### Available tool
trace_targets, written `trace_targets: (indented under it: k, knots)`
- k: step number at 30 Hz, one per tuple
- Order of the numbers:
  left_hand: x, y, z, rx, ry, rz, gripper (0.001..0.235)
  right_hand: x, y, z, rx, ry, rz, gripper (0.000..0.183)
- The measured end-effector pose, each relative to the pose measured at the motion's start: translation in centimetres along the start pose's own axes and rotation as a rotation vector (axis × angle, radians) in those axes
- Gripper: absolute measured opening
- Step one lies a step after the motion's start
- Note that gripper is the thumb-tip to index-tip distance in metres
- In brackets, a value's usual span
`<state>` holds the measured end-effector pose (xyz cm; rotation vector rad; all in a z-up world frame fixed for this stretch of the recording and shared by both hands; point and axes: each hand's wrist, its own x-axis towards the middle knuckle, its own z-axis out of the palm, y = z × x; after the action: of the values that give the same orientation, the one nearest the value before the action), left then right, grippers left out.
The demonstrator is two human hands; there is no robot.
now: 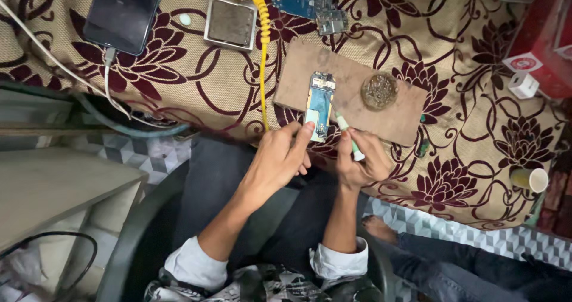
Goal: The person uses a soldering iron and a small brush to work on a small electronic component, likely a phone screen or circuit board. They apply flux or solder paste and carefully manipulate the component on a patterned tablecloth.
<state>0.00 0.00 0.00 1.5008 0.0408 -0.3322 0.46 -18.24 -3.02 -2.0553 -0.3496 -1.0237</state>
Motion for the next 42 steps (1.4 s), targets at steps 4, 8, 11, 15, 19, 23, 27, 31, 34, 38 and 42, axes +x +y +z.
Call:
trace_targets:
  k: [4,8,11,15,19,23,27,31,34,38,42]
  knots:
    - [0.3,0.5,0.5,-0.003,0.034,0.033,0.037,0.5,-0.3,-0.2,0.025,-0.024,0.059,0.011]
    - [0.4,0.4,0.7,-0.004,0.04,0.043,0.036,1.3,-0.3,0.1,0.125,-0.048,0.217,0.011]
    - [0.5,0.2,0.7,-0.021,0.039,0.034,0.035,1.6,-0.2,0.3,0.125,-0.095,0.172,0.011]
    - [0.6,0.1,0.8,-0.038,0.055,0.031,0.035,1.9,0.2,0.6,0.208,-0.078,0.252,0.011]
    - [0.6,-0.2,0.7,-0.021,0.056,0.037,0.037,2.3,0.4,0.3,0.257,-0.057,0.33,0.012]
    - [0.6,-0.3,0.7,-0.035,0.055,0.048,0.038,3.4,0.1,-0.2,0.193,-0.103,0.358,0.015]
    - [0.6,-0.2,0.6,-0.053,0.053,0.059,0.036,4.9,-0.4,-0.2,0.201,-0.171,0.357,0.016]
    - [0.5,0.0,0.5,-0.045,0.052,0.046,0.035,7.7,-0.7,-0.2,0.091,-0.285,0.211,0.016]
    - [0.5,0.3,0.3,-0.018,0.048,0.027,0.035,11.1,-1.8,-0.5,0.0,-0.518,0.088,0.015]
    - [0.3,0.7,-0.2,0.015,0.029,-0.023,0.032,16.5,-3.9,-0.3,-0.113,-0.861,-0.052,0.019]
    - [-0.1,0.7,-1.6,0.04,-0.066,-0.03,0.033,20.5,-3.5,1.9,-0.279,-1.108,0.192,0.014]
